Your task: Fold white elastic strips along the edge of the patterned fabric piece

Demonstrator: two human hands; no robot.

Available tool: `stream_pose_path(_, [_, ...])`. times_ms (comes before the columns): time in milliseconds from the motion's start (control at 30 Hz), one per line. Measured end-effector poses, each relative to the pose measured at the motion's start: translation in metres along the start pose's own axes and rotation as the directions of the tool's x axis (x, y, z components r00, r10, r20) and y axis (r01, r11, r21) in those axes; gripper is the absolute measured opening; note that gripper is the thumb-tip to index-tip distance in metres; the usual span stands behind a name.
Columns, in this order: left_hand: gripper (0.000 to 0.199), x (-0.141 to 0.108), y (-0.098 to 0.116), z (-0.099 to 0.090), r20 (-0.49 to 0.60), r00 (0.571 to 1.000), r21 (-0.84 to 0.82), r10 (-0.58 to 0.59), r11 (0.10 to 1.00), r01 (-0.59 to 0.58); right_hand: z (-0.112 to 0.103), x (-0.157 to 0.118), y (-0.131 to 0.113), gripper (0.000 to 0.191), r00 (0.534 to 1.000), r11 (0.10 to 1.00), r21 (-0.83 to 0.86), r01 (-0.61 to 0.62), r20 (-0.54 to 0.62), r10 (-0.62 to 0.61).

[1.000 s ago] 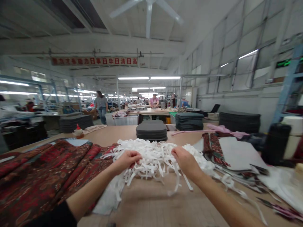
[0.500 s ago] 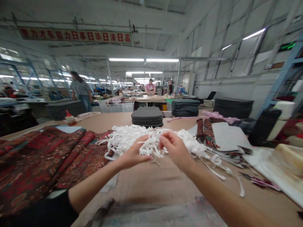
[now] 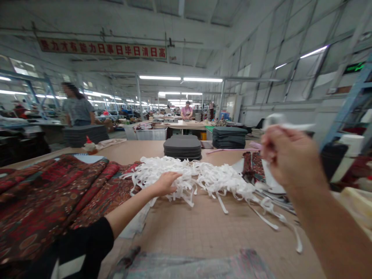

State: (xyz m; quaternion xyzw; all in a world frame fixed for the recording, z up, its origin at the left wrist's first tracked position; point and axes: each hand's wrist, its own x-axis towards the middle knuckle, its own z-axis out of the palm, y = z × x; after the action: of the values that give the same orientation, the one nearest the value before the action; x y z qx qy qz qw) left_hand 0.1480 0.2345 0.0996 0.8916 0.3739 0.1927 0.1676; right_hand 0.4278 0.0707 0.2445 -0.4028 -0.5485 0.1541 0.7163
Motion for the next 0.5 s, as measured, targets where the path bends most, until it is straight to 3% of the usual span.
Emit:
stream_pose_path(33, [0.054, -0.005, 0.01, -0.004, 0.015, 1.0, -0.059, 0.025, 0.998, -0.024, 0.012, -0.01, 0.012, 0.023, 0.983, 0.985, 0.005, -0.172, 0.072, 0.171])
stream_pose_path(100, [0.07, -0.017, 0.034, -0.008, 0.051, 0.995, -0.212, 0.08, 0.975, -0.068, 0.041, -0.038, 0.038, 0.025, 0.916, 0.943, -0.068, -0.326, 0.223, 0.333])
stream_pose_path(200, [0.055, -0.04, 0.068, -0.005, 0.064, 0.994, -0.483, 0.09, 0.875, -0.048, 0.081, -0.082, 0.066, 0.026, 0.714, 0.816, -0.145, -0.56, 0.415, 0.564])
stream_pose_path(267, [0.044, -0.057, 0.079, 0.002, 0.016, 1.0, -0.632, -0.007, 0.775, 0.015, 0.096, -0.104, 0.072, 0.025, 0.642, 0.78, -0.185, -0.598, 0.472, 0.604])
stream_pose_path(333, [0.048, -0.071, 0.081, 0.007, -0.033, 0.99, -0.74, -0.137, 0.669, 0.068, 0.1, -0.117, 0.072, 0.024, 0.598, 0.775, -0.22, -0.592, 0.525, 0.606])
stream_pose_path(433, [0.051, -0.088, 0.07, 0.006, -0.036, 0.962, -0.832, -0.271, 0.541, 0.122, 0.093, -0.122, 0.07, 0.027, 0.531, 0.776, -0.289, -0.561, 0.593, 0.605])
stream_pose_path(500, [0.052, -0.097, 0.061, 0.0, -0.02, 0.949, -0.856, -0.315, 0.495, 0.147, 0.086, -0.12, 0.074, 0.03, 0.521, 0.781, -0.35, -0.518, 0.595, 0.612])
